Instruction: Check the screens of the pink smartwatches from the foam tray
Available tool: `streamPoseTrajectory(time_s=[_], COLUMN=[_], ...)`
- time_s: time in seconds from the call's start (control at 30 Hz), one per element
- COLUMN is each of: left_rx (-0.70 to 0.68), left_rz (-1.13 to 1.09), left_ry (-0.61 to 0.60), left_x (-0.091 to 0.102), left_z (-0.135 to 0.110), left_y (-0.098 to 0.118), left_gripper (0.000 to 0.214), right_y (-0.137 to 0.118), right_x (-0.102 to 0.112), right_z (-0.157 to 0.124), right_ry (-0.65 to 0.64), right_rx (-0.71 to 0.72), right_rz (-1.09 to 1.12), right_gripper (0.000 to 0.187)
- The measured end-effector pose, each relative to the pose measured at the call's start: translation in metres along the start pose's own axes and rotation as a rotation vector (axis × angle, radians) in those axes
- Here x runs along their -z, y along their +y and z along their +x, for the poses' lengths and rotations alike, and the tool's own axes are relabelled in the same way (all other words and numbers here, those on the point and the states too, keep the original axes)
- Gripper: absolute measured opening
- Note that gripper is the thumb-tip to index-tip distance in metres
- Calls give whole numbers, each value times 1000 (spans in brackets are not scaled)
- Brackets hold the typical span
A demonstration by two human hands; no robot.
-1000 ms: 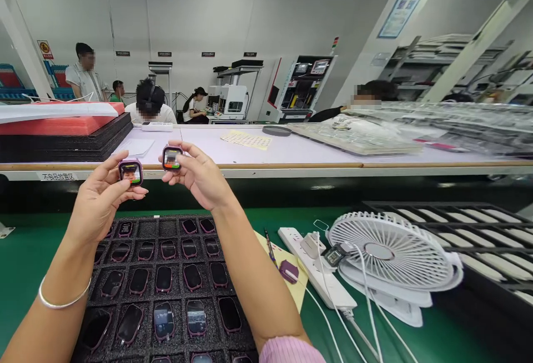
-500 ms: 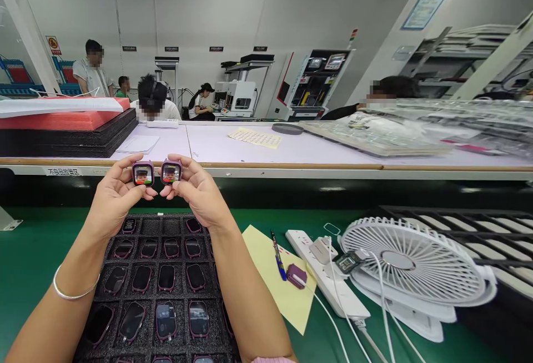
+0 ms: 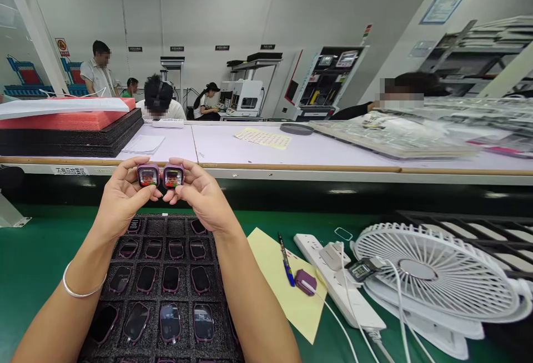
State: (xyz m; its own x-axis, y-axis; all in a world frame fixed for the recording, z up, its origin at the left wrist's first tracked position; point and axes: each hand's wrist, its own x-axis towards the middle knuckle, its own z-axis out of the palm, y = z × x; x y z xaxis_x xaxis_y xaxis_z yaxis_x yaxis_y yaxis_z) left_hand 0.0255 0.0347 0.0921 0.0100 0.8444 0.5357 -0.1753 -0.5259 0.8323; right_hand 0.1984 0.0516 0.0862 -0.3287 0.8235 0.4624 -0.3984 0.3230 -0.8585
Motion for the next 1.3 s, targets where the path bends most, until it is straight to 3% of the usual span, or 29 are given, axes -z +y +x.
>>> streamPoseTrajectory(time_s=[0.4,0.77,1.3], left_rx=[-2,-38,-48], left_rz=[-2,-13,-21], left_ry=[-14,-9,-36], left_x=[3,5,6], left_z=[6,10,8], left_y=[-16,-22,-22], left_gripper=[48,48,48], right_y=[15,20,20], right_x=[7,11,11], right_z=[8,10,10], right_ry=[27,-29,-9], right_rx=[8,56,44], right_rz=[-5,15,22], right_gripper=[51,47,53])
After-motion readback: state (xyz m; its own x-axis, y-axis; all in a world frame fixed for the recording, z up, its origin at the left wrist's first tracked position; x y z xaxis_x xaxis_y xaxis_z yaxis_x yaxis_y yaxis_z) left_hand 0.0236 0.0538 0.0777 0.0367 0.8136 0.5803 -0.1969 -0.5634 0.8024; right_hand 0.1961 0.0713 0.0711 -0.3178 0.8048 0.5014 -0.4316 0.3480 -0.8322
